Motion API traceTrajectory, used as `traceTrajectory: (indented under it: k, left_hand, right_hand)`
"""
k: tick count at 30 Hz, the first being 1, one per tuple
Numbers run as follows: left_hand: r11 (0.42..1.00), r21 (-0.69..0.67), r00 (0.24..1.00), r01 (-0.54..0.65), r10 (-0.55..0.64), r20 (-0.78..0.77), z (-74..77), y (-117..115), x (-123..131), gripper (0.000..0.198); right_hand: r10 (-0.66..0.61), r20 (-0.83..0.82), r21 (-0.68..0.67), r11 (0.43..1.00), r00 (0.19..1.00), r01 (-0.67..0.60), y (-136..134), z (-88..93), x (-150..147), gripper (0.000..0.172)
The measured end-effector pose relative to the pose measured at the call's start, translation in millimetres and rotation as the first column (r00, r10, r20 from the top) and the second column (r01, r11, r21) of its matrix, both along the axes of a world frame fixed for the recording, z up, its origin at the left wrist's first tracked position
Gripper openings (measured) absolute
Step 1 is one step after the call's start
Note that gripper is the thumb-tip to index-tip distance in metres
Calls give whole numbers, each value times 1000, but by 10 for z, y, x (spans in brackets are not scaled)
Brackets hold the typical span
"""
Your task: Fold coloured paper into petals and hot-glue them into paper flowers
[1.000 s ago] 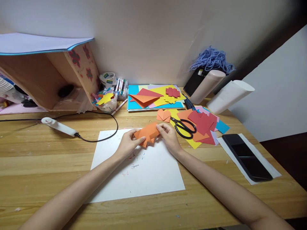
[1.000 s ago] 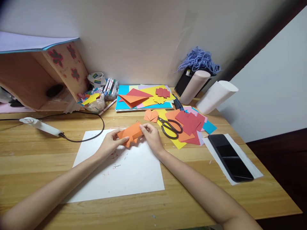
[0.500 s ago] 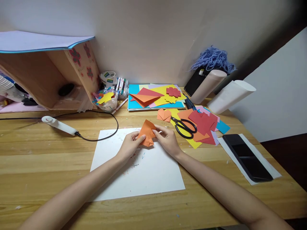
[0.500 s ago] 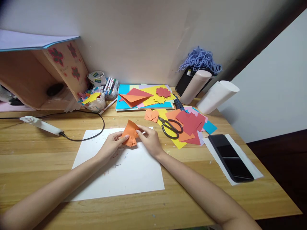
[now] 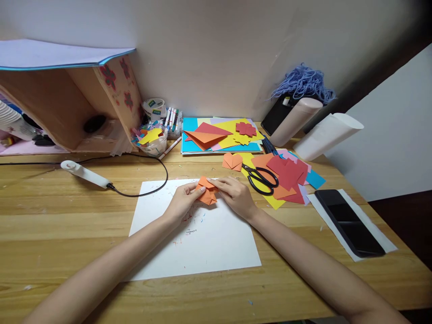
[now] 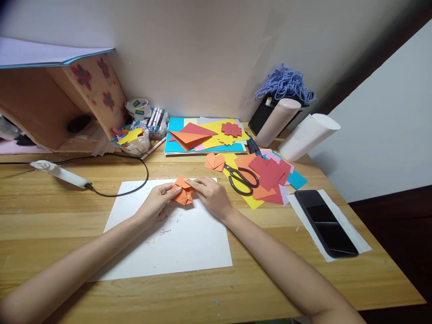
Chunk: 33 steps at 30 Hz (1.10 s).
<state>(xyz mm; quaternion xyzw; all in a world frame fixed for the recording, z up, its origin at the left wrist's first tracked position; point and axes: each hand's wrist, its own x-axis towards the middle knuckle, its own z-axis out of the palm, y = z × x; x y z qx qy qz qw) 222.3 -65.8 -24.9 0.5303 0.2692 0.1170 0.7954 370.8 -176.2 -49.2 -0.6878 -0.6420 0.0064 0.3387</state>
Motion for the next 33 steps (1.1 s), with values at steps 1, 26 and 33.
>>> traceTrajectory:
  k: [1, 26, 33]
  left_hand:
    - [1000, -5, 1000, 1, -1, -2, 8, 0, 0, 35]
    - [996, 45, 997, -72, 74, -30, 8, -5, 18, 37]
    - [990, 112, 996, -84, 85, 0, -51, -46, 21, 38]
  right_hand:
    - [-1, 6, -1, 1000, 1000, 1, -1, -2, -1, 40]
    - [44, -48, -36, 998, 998, -46, 3, 48, -35, 42]
    - [-19, -591, -108, 993, 806, -56, 51, 90, -55, 31]
